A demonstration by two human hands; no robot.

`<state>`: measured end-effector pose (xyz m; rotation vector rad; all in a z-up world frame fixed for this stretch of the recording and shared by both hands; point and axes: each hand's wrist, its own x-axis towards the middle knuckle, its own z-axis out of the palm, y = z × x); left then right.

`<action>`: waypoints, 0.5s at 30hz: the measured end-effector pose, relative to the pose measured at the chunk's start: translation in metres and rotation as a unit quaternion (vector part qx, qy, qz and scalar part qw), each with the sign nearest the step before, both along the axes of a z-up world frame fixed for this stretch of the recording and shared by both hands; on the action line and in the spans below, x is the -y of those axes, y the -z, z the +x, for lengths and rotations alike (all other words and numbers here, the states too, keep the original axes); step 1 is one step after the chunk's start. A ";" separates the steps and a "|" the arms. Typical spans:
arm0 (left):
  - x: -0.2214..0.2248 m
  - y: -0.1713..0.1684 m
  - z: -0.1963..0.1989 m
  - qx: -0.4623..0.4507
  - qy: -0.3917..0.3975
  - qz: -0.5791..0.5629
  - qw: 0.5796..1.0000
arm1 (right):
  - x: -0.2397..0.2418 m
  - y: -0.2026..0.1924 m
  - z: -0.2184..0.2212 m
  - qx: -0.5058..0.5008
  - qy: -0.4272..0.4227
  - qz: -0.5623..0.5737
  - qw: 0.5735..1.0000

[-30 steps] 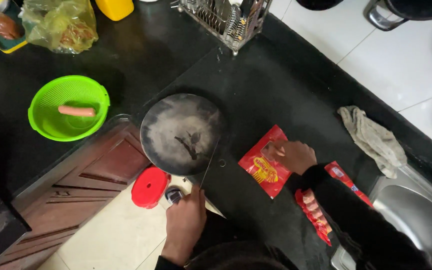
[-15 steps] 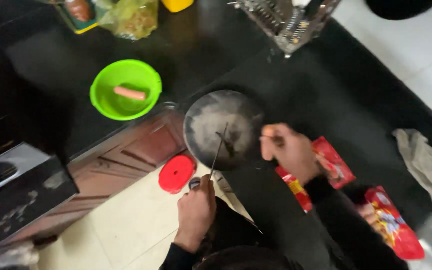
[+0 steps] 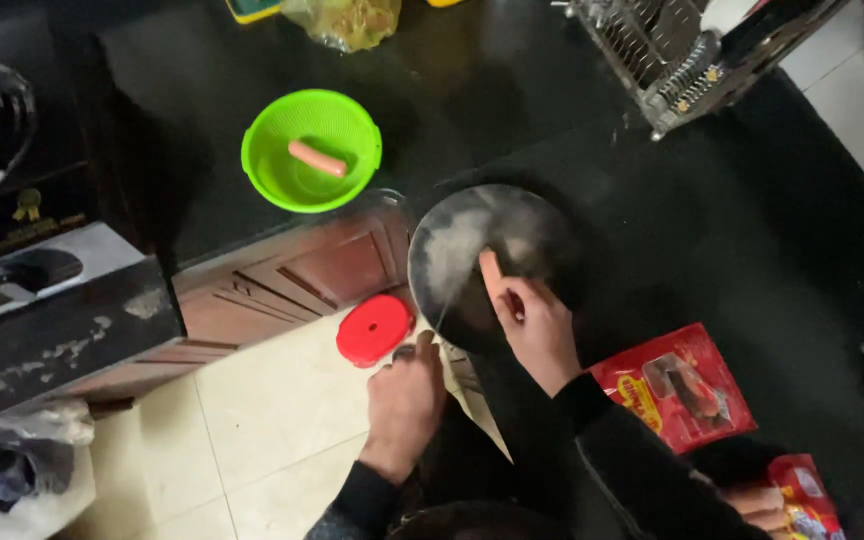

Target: Preparing sausages by scoring them with a knife and placing them in a bowl

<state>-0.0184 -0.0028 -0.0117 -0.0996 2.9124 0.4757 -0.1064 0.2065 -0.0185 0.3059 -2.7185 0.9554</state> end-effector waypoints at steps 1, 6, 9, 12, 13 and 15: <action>-0.006 -0.005 -0.001 0.002 -0.004 0.000 1.000 | 0.000 -0.002 0.001 0.002 -0.004 0.000 1.000; -0.029 -0.006 -0.003 -0.085 0.071 -0.107 0.988 | 0.009 -0.024 -0.003 0.032 -0.013 -0.012 0.999; -0.034 -0.013 -0.005 -0.090 0.087 -0.131 0.983 | 0.009 -0.018 -0.011 0.082 -0.015 0.055 0.995; -0.036 -0.006 -0.005 -0.092 0.093 -0.145 0.981 | 0.008 -0.022 -0.015 0.093 -0.034 0.043 0.994; -0.036 -0.009 -0.005 -0.090 0.094 -0.146 0.981 | 0.008 -0.019 -0.015 0.095 -0.034 0.042 0.994; -0.035 -0.015 -0.005 -0.090 0.090 -0.143 0.982 | 0.007 -0.015 -0.015 0.093 -0.022 0.049 0.994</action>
